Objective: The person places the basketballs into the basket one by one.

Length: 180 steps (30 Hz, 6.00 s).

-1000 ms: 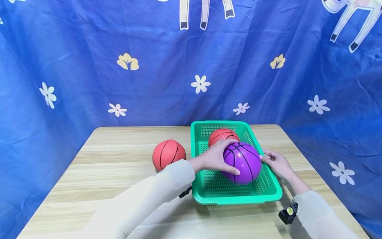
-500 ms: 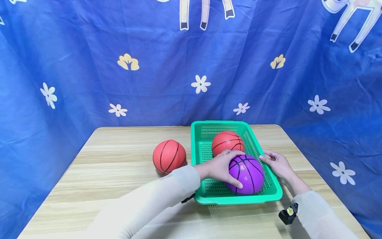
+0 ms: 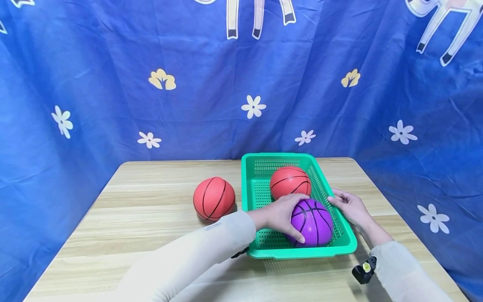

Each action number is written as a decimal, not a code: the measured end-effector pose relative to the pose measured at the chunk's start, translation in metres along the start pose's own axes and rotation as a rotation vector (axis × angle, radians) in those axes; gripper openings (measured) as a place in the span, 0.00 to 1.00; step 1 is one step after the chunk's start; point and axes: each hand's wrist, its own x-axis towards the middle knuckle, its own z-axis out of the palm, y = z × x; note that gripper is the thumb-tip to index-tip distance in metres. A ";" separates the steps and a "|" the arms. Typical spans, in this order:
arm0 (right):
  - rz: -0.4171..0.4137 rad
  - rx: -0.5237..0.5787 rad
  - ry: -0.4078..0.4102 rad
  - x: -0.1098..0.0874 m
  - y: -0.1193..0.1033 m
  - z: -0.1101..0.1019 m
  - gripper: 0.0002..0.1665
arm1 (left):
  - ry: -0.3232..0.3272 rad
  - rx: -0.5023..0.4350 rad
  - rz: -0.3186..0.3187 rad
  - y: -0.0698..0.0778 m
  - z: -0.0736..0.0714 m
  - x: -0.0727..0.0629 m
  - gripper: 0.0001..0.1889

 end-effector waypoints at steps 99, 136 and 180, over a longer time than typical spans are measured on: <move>0.030 0.000 0.016 -0.002 0.001 0.000 0.39 | 0.579 -0.147 -0.288 -0.156 -0.055 -0.163 0.62; 0.041 -0.017 0.020 -0.002 0.001 0.001 0.39 | 0.578 -0.330 -0.155 -0.124 -0.121 -0.158 0.47; 0.002 0.018 0.006 0.001 0.005 0.001 0.38 | 0.008 -0.309 -0.132 -0.049 -0.112 -0.041 0.43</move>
